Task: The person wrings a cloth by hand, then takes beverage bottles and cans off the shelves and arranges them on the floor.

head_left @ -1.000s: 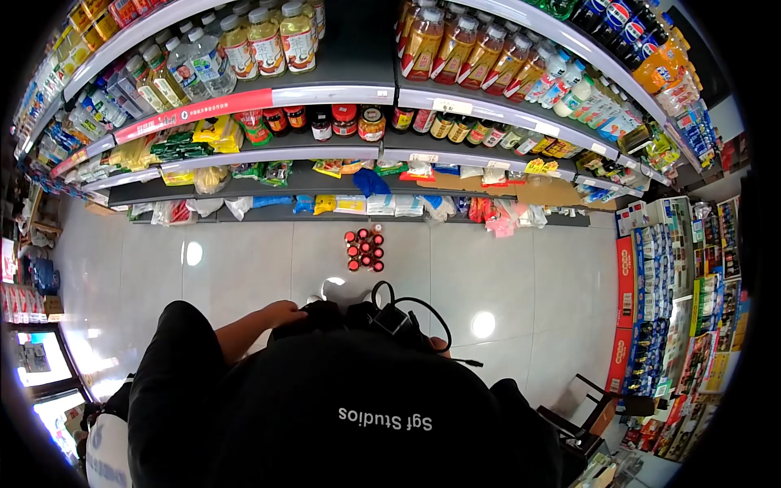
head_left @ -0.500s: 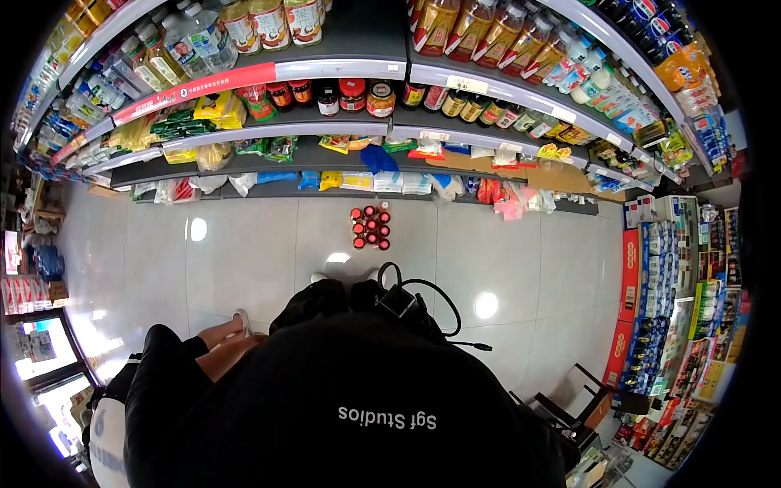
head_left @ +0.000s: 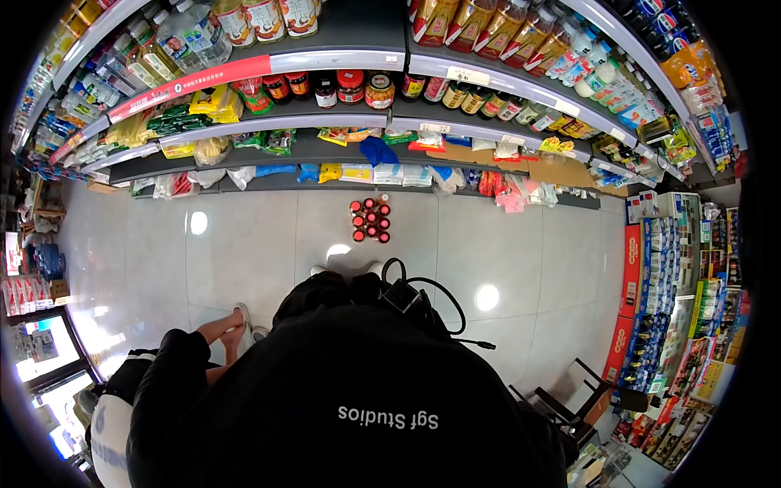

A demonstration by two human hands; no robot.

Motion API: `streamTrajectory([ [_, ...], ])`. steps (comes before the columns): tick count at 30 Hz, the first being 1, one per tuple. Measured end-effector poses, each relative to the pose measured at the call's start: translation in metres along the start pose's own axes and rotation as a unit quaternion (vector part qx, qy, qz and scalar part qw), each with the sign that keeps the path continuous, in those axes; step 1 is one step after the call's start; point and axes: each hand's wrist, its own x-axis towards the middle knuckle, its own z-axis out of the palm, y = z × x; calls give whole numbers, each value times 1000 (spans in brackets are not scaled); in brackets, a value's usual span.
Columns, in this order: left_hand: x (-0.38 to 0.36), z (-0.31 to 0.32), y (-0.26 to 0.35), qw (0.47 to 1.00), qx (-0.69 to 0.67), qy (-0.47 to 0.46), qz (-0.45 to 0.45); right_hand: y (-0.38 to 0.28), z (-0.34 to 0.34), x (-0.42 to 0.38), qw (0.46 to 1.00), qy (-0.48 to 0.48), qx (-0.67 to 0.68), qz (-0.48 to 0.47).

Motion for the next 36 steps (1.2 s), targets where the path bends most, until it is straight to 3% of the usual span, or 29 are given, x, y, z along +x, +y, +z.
streamTrajectory([
  [19, -6, 1, 11, 999, -48, 1, -14, 4, -7, 5, 999, 16, 8, 28],
  [25, -1, 33, 27, 995, -95, -23, -17, 4, -8, 2, 999, 23, 11, 40],
  [28, 5, 62, 46, 980, -192, -40, -16, 1, -10, 5, 999, 30, 13, 41],
  [31, 29, 64, 45, 923, -373, -86, 39, -2, -11, 6, 998, 41, 19, 41],
  [35, 39, 85, 58, 974, -222, -7, 46, -11, -8, 10, 997, 64, 31, 35],
  [36, 32, 90, 61, 989, -105, 30, 96, -16, -8, 10, 996, 70, 36, 33],
])
